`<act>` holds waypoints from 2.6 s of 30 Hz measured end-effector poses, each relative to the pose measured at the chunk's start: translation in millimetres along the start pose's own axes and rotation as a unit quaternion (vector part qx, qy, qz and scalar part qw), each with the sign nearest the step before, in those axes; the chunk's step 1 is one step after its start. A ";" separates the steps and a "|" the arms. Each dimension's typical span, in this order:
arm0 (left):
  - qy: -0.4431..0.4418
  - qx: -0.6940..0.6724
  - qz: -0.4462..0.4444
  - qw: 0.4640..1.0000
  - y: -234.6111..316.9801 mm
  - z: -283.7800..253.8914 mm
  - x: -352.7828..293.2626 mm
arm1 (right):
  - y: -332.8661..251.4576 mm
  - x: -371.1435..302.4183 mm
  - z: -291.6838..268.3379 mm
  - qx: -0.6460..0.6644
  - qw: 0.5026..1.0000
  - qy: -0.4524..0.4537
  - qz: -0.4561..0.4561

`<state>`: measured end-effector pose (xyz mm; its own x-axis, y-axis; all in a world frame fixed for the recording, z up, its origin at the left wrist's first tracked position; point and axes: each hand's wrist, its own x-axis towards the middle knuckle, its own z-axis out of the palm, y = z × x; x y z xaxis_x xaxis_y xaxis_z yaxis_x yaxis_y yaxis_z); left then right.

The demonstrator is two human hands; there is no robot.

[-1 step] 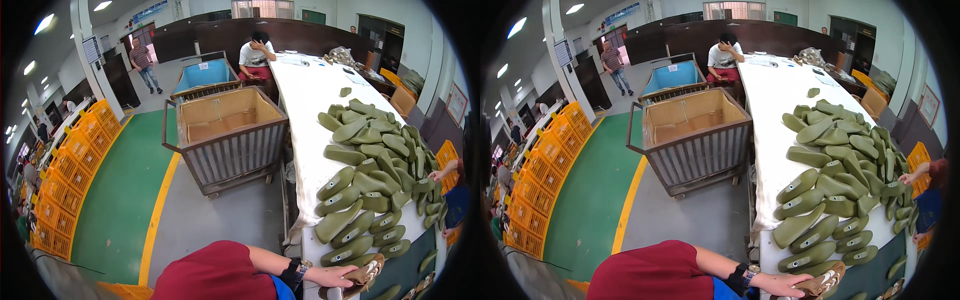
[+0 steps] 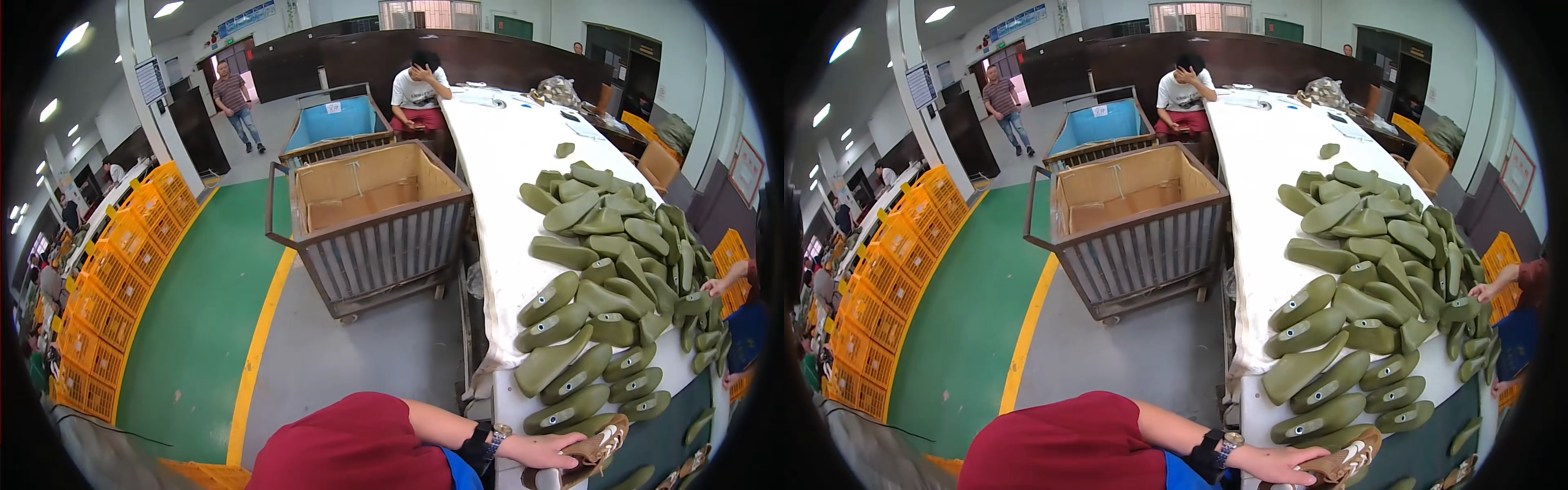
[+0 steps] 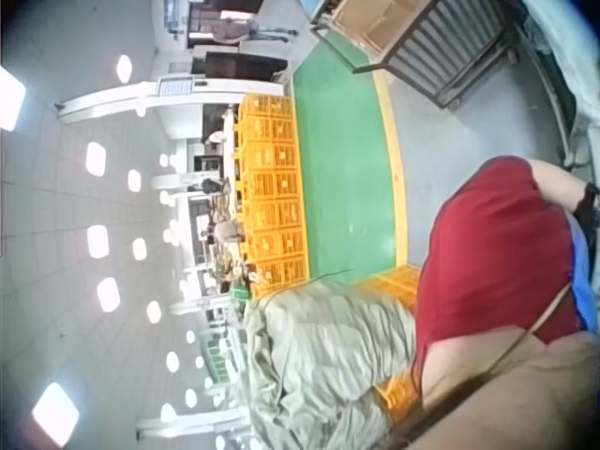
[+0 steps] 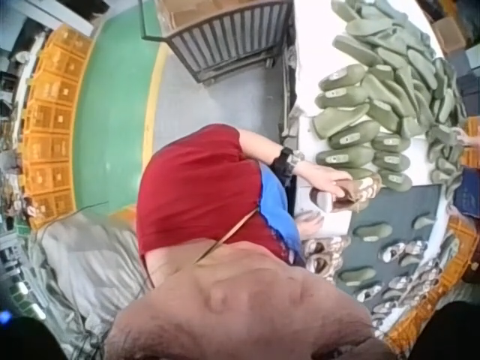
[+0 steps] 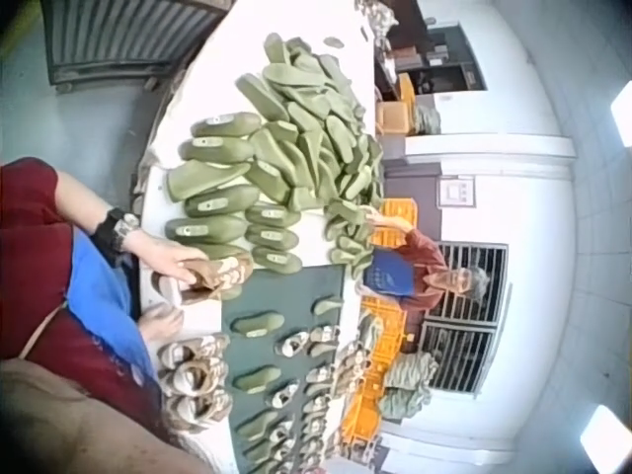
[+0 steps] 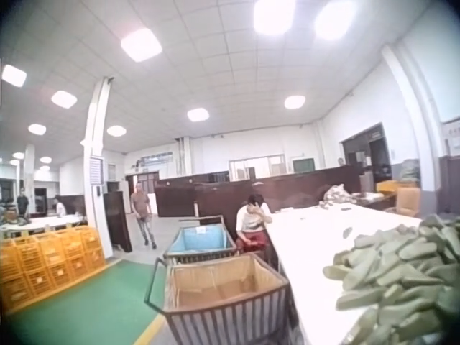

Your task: The recorder is inserting green plastic shoe lasts into brown sneakers on a conveyor belt in a shoe manufacturing facility.

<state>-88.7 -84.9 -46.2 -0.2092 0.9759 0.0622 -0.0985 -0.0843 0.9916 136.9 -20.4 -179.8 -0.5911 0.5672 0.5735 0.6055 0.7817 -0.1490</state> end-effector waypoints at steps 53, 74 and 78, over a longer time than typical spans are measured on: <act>-0.538 0.152 -0.370 0.742 44.2 -81.4 21.0 | -10.1 -13.0 -22.2 0.077 0.970 -0.079 0.219; -0.343 0.254 -0.453 0.783 -117.2 -302.2 -192.4 | -12.9 -11.9 -19.2 0.052 0.980 -0.069 0.177; -0.352 0.268 -0.462 0.769 -123.1 -317.3 -191.0 | -13.8 -10.2 -19.8 0.051 0.981 -0.068 0.176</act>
<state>-345.4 -324.8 -216.3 0.3055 0.4528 -0.8376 0.5653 0.6216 0.5422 145.1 -42.0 -167.6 -0.4247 0.8308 0.3598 0.7323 0.5489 -0.4030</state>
